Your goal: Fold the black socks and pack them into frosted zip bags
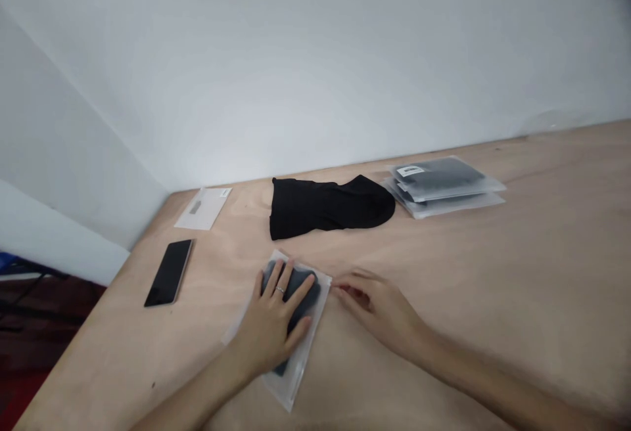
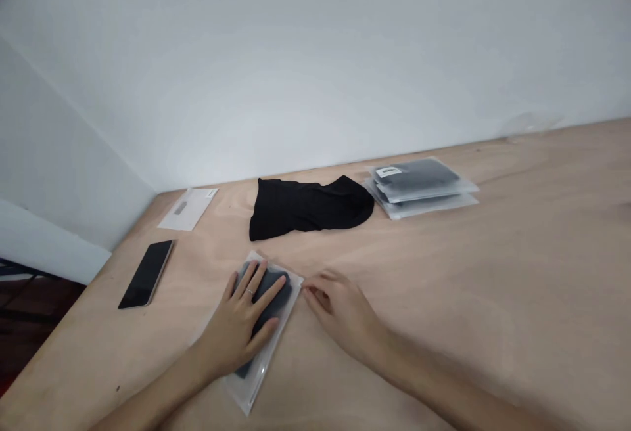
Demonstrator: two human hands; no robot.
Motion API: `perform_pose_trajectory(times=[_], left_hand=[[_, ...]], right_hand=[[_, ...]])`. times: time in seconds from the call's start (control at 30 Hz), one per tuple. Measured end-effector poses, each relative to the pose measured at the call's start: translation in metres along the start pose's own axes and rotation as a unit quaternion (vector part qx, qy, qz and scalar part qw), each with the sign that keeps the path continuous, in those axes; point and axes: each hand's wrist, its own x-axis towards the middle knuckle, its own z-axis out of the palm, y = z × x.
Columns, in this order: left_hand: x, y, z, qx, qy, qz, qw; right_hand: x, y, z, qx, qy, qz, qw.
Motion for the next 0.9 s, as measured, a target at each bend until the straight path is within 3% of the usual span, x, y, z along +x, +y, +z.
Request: perform_pose_trajectory(times=[0.13, 0.27, 0.47, 0.6, 0.67, 0.77, 0.9], left_hand=[[-0.001, 0.003, 0.004, 0.001, 0.007, -0.006, 1.0], [-0.005, 0.012, 0.003, 0.018, 0.012, -0.063, 0.998], [-0.005, 0.027, -0.016, 0.026, 0.016, -0.101, 0.994], [0.016, 0.011, -0.033, -0.106, 0.036, -0.097, 0.989], [0.031, -0.001, -0.034, -0.235, 0.063, -0.097, 0.965], [0.05, -0.014, -0.027, -0.399, 0.043, -0.098, 0.911], [0.06, -0.016, -0.015, -0.453, 0.038, -0.105, 0.884]], right_hand=[[0.022, 0.004, 0.007, -0.014, 0.007, 0.038, 0.999], [0.029, 0.003, 0.01, -0.002, 0.0, 0.052, 0.999], [0.035, -0.007, 0.01, 0.105, -0.031, 0.046, 0.993], [0.041, -0.015, 0.013, 0.188, -0.018, 0.055, 0.98], [0.043, -0.018, 0.015, 0.231, -0.012, 0.059, 0.971], [0.047, -0.018, 0.015, 0.282, -0.018, 0.066, 0.957], [0.054, -0.014, 0.012, 0.331, -0.045, 0.074, 0.939]])
